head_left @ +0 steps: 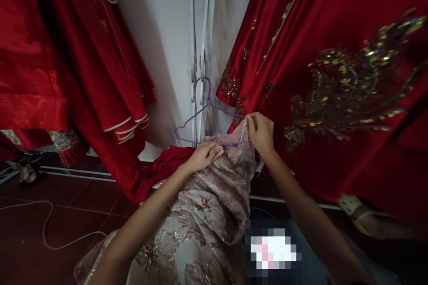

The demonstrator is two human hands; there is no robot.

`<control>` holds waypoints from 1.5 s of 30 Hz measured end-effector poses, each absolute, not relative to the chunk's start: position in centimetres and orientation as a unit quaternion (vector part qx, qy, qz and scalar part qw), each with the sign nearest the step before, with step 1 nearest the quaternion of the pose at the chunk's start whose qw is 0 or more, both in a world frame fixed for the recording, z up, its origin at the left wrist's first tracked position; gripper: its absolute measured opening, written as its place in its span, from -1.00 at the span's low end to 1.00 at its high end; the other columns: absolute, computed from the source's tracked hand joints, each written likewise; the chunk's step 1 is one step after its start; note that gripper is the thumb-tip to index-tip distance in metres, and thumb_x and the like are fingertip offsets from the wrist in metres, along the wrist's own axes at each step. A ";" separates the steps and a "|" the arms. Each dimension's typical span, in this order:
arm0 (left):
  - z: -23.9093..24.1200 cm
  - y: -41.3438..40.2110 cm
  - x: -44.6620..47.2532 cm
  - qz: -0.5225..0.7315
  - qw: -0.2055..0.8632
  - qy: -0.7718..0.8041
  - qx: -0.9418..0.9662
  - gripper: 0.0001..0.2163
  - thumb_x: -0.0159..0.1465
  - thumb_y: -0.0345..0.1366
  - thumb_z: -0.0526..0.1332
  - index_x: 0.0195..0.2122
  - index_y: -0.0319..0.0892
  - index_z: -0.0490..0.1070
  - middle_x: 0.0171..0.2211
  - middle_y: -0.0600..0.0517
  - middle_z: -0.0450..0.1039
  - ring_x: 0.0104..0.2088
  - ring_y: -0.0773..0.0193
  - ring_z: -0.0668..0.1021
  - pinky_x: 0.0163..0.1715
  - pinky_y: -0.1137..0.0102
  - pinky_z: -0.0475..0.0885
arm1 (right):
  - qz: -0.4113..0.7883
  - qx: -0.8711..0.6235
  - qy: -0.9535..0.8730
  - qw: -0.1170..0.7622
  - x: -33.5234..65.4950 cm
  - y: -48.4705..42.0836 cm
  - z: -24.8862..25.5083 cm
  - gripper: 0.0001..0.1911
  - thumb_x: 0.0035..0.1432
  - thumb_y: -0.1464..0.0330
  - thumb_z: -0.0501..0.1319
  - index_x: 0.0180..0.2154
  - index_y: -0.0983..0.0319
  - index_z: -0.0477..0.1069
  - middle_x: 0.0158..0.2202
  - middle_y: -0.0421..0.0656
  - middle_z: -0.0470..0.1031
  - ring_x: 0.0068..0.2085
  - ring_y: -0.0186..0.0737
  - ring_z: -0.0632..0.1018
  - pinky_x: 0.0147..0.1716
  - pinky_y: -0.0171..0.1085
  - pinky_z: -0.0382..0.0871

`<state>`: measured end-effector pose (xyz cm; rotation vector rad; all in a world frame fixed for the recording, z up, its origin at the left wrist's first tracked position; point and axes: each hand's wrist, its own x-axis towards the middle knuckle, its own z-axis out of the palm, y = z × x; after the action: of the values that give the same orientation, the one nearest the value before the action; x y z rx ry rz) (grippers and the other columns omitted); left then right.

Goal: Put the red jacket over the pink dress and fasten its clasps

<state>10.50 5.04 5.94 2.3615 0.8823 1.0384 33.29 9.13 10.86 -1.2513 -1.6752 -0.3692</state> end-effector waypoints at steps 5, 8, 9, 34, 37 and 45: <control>5.3 5.7 4.9 0.442 0.170 0.360 0.804 -0.74 0.30 -0.15 0.00 -0.21 -0.17 0.40 -0.09 -0.05 0.41 -0.05 0.25 0.43 0.01 0.36 0.27 | -0.100 -0.533 -0.694 0.473 33.3 9.5 10.8 -0.73 0.24 0.17 -0.05 -0.31 0.15 0.33 -0.38 -0.15 0.49 -0.30 -0.10 0.43 -0.20 -0.14 0.12; 3.7 7.4 -2.0 0.498 0.091 0.480 0.716 -0.71 0.23 -0.07 0.09 -0.32 -0.20 0.44 -0.25 -0.06 0.42 -0.16 0.22 0.45 -0.08 0.33 0.33 | -0.088 -0.531 -0.698 0.472 33.8 9.8 11.1 -0.74 0.20 0.13 0.02 -0.33 0.15 0.34 -0.38 -0.16 0.50 -0.29 -0.10 0.43 -0.19 -0.15 0.11; 3.0 7.9 -4.2 0.492 0.088 0.511 0.699 -0.70 0.21 -0.06 0.10 -0.35 -0.20 0.44 -0.29 -0.06 0.43 -0.19 0.21 0.45 -0.11 0.32 0.35 | -0.087 -0.529 -0.702 0.469 33.9 9.9 11.2 -0.74 0.19 0.12 0.04 -0.33 0.14 0.34 -0.36 -0.16 0.51 -0.28 -0.10 0.44 -0.19 -0.15 0.11; 3.4 9.6 -10.3 0.427 0.268 0.527 0.684 -0.52 0.08 0.08 0.18 -0.16 -0.23 0.44 -0.22 -0.08 0.52 -0.24 0.21 0.52 -0.17 0.35 0.40 | -0.045 -0.494 -0.729 0.471 34.0 10.7 11.3 -0.69 0.17 0.07 0.04 -0.39 0.14 0.36 -0.41 -0.21 0.50 -0.34 -0.15 0.47 -0.23 -0.18 0.20; 2.7 9.3 -9.6 0.431 0.302 0.505 0.684 -0.55 0.01 0.07 0.25 -0.28 -0.25 0.46 -0.29 -0.07 0.53 -0.28 0.21 0.53 -0.20 0.37 0.40 | -0.038 -0.491 -0.732 0.472 34.0 10.7 11.5 -0.68 0.17 0.07 0.04 -0.40 0.14 0.35 -0.42 -0.21 0.49 -0.35 -0.16 0.46 -0.24 -0.19 0.21; 4.7 10.4 -7.9 0.471 0.244 0.531 0.661 -0.53 -0.03 0.10 0.25 -0.34 -0.25 0.52 -0.35 -0.07 0.56 -0.34 0.21 0.53 -0.31 0.42 0.39 | -0.040 -0.496 -0.732 0.465 33.8 10.3 11.7 -0.70 0.17 0.09 0.04 -0.38 0.15 0.35 -0.42 -0.22 0.50 -0.37 -0.18 0.46 -0.26 -0.21 0.20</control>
<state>-7.94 10.40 4.67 1.8044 1.4497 1.2861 33.82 10.34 11.72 -1.2187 -1.7968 -0.0984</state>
